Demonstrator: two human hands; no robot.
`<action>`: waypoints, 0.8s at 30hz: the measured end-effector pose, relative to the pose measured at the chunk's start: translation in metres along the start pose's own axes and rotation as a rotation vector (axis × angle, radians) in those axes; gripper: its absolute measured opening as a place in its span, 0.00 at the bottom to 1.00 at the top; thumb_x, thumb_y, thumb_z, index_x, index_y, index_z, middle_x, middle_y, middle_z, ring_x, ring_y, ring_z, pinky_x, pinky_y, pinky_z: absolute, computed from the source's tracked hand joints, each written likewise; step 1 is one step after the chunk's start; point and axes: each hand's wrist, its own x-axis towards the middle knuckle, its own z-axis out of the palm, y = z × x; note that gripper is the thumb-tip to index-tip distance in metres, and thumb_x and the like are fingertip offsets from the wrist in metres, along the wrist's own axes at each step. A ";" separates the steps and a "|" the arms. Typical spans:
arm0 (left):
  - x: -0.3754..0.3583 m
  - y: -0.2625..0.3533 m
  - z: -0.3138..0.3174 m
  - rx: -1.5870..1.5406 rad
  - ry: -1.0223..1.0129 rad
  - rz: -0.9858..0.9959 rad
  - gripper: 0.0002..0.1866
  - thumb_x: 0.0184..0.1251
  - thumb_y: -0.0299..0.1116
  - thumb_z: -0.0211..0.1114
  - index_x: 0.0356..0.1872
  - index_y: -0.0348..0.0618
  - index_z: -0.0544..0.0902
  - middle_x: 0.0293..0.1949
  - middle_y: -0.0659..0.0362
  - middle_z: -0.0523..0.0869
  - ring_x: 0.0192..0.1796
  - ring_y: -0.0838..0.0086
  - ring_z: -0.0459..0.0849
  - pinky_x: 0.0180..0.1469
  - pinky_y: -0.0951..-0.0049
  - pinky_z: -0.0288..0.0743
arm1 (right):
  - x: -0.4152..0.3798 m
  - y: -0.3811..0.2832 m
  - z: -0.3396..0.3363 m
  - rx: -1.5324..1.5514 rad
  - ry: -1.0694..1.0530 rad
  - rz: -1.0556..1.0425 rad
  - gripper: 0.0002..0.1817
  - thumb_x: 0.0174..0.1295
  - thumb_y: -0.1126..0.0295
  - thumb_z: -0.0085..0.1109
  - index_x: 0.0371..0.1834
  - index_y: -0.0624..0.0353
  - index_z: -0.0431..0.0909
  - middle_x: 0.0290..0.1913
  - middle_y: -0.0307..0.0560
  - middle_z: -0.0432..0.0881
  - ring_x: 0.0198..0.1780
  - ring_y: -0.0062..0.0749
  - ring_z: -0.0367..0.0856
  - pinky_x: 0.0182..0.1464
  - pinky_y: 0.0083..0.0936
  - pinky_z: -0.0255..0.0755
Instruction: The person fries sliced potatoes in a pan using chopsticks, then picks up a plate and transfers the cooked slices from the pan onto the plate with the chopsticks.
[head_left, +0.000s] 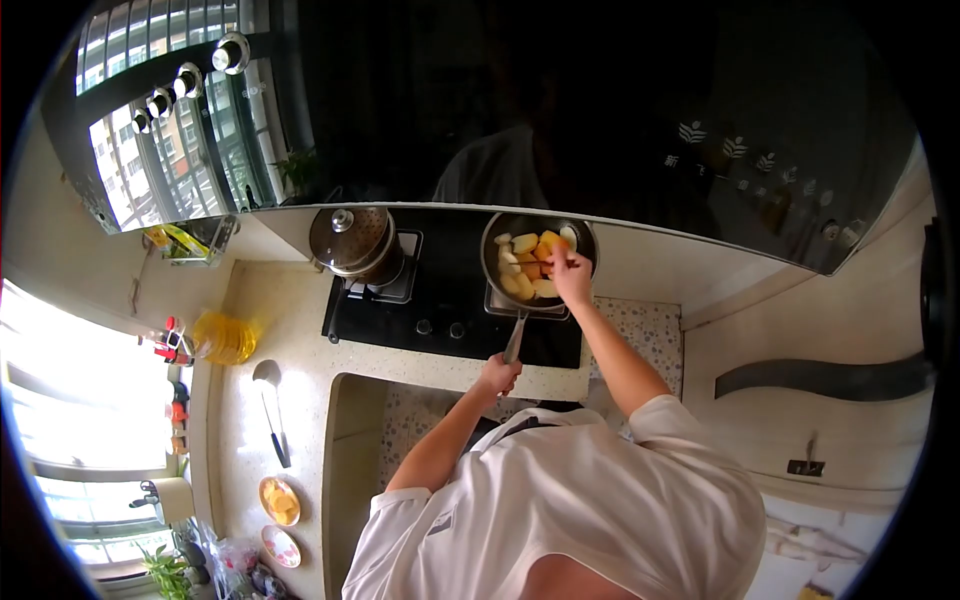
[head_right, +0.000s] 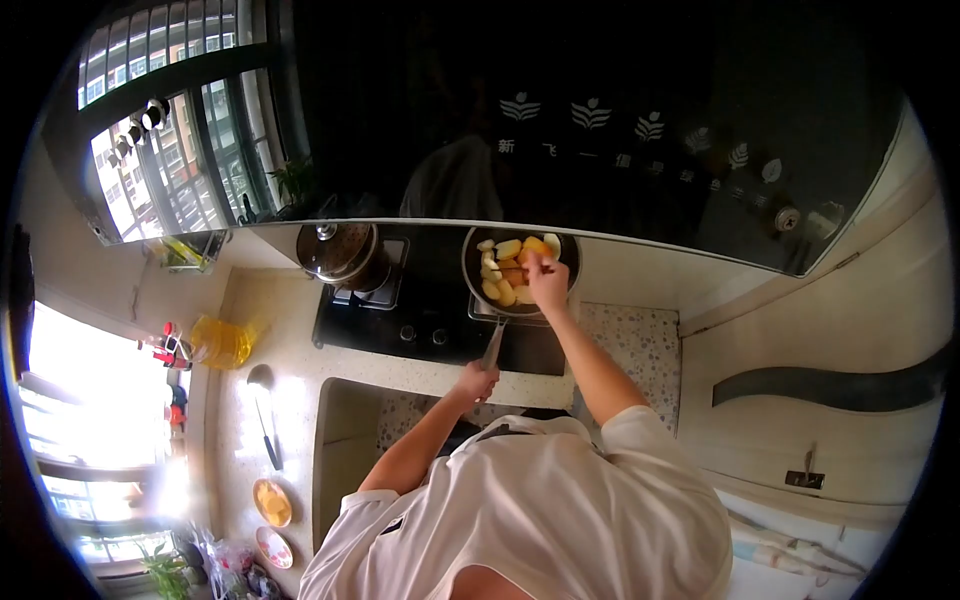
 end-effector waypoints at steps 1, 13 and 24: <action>-0.001 0.000 0.000 0.007 0.011 0.003 0.08 0.59 0.30 0.61 0.35 0.39 0.74 0.19 0.60 0.71 0.15 0.76 0.67 0.16 0.69 0.61 | 0.003 -0.007 -0.006 0.105 0.047 0.240 0.22 0.72 0.55 0.58 0.29 0.65 0.82 0.16 0.42 0.77 0.13 0.26 0.73 0.16 0.26 0.63; 0.004 -0.002 0.001 -0.029 -0.014 0.004 0.07 0.58 0.29 0.61 0.34 0.40 0.73 0.18 0.61 0.71 0.14 0.76 0.66 0.15 0.69 0.59 | 0.005 -0.001 -0.016 0.292 0.099 0.547 0.24 0.74 0.51 0.53 0.31 0.64 0.79 0.18 0.43 0.77 0.16 0.25 0.76 0.19 0.24 0.70; 0.001 -0.002 0.003 -0.049 -0.006 0.022 0.06 0.59 0.29 0.61 0.32 0.43 0.72 0.16 0.64 0.67 0.14 0.78 0.63 0.15 0.73 0.53 | 0.017 -0.006 -0.022 -0.041 -0.020 0.243 0.27 0.73 0.50 0.55 0.30 0.67 0.82 0.17 0.44 0.78 0.13 0.24 0.76 0.18 0.22 0.68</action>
